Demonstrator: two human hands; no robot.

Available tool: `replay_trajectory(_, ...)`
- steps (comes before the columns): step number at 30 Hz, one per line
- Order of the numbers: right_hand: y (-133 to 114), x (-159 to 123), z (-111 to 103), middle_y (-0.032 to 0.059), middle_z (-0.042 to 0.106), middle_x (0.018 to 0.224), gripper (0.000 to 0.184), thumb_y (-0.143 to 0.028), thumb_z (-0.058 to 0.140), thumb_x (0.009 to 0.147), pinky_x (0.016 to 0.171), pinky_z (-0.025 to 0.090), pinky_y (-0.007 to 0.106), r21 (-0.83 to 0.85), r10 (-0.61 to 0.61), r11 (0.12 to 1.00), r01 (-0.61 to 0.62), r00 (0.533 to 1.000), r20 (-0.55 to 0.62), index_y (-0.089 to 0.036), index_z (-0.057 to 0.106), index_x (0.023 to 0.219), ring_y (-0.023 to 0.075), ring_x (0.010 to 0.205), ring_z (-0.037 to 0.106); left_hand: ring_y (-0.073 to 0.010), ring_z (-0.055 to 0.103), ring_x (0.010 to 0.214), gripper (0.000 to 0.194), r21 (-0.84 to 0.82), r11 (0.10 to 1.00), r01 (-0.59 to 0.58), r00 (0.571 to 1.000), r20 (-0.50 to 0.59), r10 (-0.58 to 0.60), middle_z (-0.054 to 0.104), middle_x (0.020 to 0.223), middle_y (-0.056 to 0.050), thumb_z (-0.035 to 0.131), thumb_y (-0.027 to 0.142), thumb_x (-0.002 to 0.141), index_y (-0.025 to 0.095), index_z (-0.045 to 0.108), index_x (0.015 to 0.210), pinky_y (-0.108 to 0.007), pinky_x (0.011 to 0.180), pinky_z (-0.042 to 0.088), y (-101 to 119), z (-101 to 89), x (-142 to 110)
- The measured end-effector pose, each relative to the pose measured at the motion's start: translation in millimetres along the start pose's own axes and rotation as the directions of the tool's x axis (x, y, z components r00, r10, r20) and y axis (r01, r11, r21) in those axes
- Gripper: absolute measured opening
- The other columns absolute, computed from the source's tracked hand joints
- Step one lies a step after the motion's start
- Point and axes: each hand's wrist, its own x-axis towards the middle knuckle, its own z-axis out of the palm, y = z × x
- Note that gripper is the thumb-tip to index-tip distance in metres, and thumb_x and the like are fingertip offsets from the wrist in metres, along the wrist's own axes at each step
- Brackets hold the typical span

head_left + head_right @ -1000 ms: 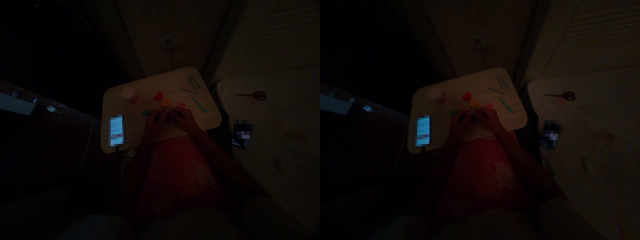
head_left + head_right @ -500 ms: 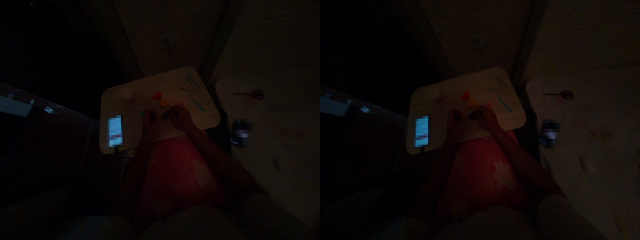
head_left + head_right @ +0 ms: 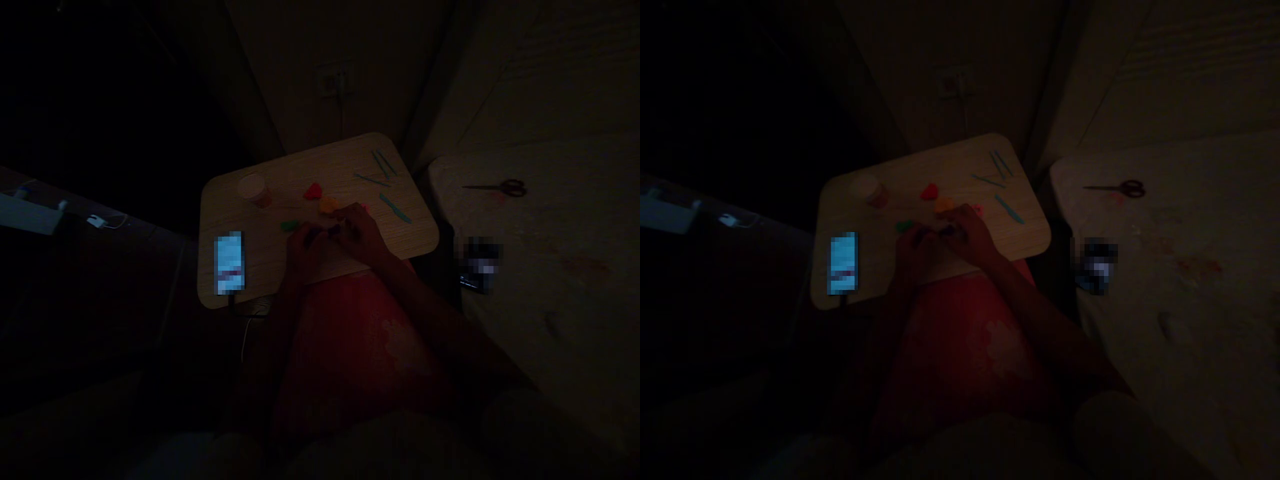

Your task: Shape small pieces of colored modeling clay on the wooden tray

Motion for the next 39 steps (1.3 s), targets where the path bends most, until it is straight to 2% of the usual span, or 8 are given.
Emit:
replay_trajectory(3, -1, -1, 1, 0.0082, 0.073, 0.109, 0.029, -0.038, 0.075, 0.086, 0.094, 0.053, 0.04, 0.02, -0.013, 1.0, 0.012, 0.997, 0.073, -0.027, 0.073, 0.113, 0.0249, 0.103, 0.065, -0.0166, 0.053, 0.072, 0.04, 0.026, 0.999, -0.047, 0.998, 0.045, 0.046, 0.057, 0.074, -0.001, 0.067, 0.057, 0.089, 0.02, 0.061, 0.075, -0.031, 0.068, 0.044, 3, -0.5, 1)
replay_trajectory(7, 1, -2, 2, 0.0056, 0.075, 0.092, 0.016, -0.036, 0.07, 0.091, 0.084, 0.054, 0.035, 0.02, 0.019, 1.0, -0.021, 0.998, 0.065, -0.025, 0.078, 0.1, 0.0208, 0.087, 0.068, -0.016, 0.049, 0.069, 0.043, 0.046, 0.996, -0.078, 0.995, 0.068, 0.075, 0.052, 0.071, 0.0, 0.07, 0.059, 0.086, 0.021, 0.056, 0.071, -0.031, 0.065, 0.04, 4, 0.5, 0)
replay_trajectory(13, -3, -4, 1, 0.005, 0.075, 0.092, 0.019, -0.035, 0.068, 0.091, 0.079, 0.053, 0.032, 0.021, -0.015, 1.0, 0.013, 0.996, 0.083, -0.025, 0.077, 0.103, 0.0188, 0.081, 0.067, -0.0152, 0.045, 0.067, 0.04, -0.014, 0.998, -0.056, 0.991, 0.122, 0.058, 0.049, 0.071, 0.001, 0.063, 0.057, 0.091, 0.021, 0.054, 0.075, -0.03, 0.063, 0.037, -3, 1.3, -2)
replay_trajectory(17, -4, -5, 0, 0.0051, 0.076, 0.096, 0.017, -0.031, 0.067, 0.09, 0.081, 0.053, 0.032, 0.029, -0.032, 0.999, 0.029, 0.993, 0.113, -0.024, 0.076, 0.102, 0.0186, 0.084, 0.068, -0.0154, 0.045, 0.068, 0.038, -0.053, 0.998, -0.026, 0.986, 0.162, 0.034, 0.049, 0.071, 0.001, 0.063, 0.054, 0.091, 0.021, 0.054, 0.074, -0.03, 0.062, 0.036, -3, -0.1, -2)
replay_trajectory(25, -3, -7, 2, 0.0052, 0.076, 0.1, 0.018, -0.03, 0.068, 0.09, 0.08, 0.052, 0.03, -0.009, 0.011, 1.0, -0.009, 0.983, 0.183, -0.024, 0.075, 0.105, 0.0194, 0.086, 0.069, -0.0152, 0.045, 0.066, 0.04, -0.063, 0.998, -0.001, 0.984, 0.177, 0.012, 0.048, 0.069, 0.001, 0.06, 0.053, 0.093, 0.021, 0.053, 0.071, -0.03, 0.061, 0.036, 0, -0.5, -3)
replay_trajectory(30, -4, -9, 4, 0.0069, 0.076, 0.1, 0.019, -0.032, 0.06, 0.097, 0.081, 0.051, 0.031, -0.067, 0.0, 0.998, 0.013, 0.983, 0.184, -0.022, 0.074, 0.104, 0.0206, 0.09, 0.068, -0.0146, 0.044, 0.066, 0.043, -0.059, 0.998, 0.012, 0.986, 0.164, -0.003, 0.048, 0.068, 0.001, 0.061, 0.056, 0.092, 0.02, 0.053, 0.07, -0.029, 0.062, 0.036, -2, -0.2, -1)
replay_trajectory(35, -9, -9, 5, 0.0101, 0.074, 0.101, 0.023, -0.033, 0.051, 0.101, 0.075, 0.048, 0.031, -0.179, 0.009, 0.983, 0.03, 0.978, 0.21, -0.018, 0.068, 0.105, 0.0216, 0.088, 0.067, -0.014, 0.044, 0.066, 0.044, -0.095, 0.995, 0.021, 0.99, 0.138, -0.008, 0.049, 0.068, 0.001, 0.061, 0.056, 0.093, 0.019, 0.054, 0.07, -0.028, 0.061, 0.037, -1, 0.4, -2)
replay_trajectory(39, -9, -9, 4, 0.0104, 0.072, 0.102, 0.023, -0.035, 0.054, 0.099, 0.076, 0.05, 0.032, -0.145, 0.005, 0.989, 0.02, 0.985, 0.173, -0.018, 0.065, 0.109, 0.0221, 0.087, 0.066, -0.014, 0.046, 0.064, 0.047, -0.114, 0.994, -0.003, 0.991, 0.136, 0.018, 0.05, 0.067, 0.001, 0.057, 0.06, 0.095, 0.02, 0.055, 0.071, -0.028, 0.06, 0.037, -4, 2.0, -3)
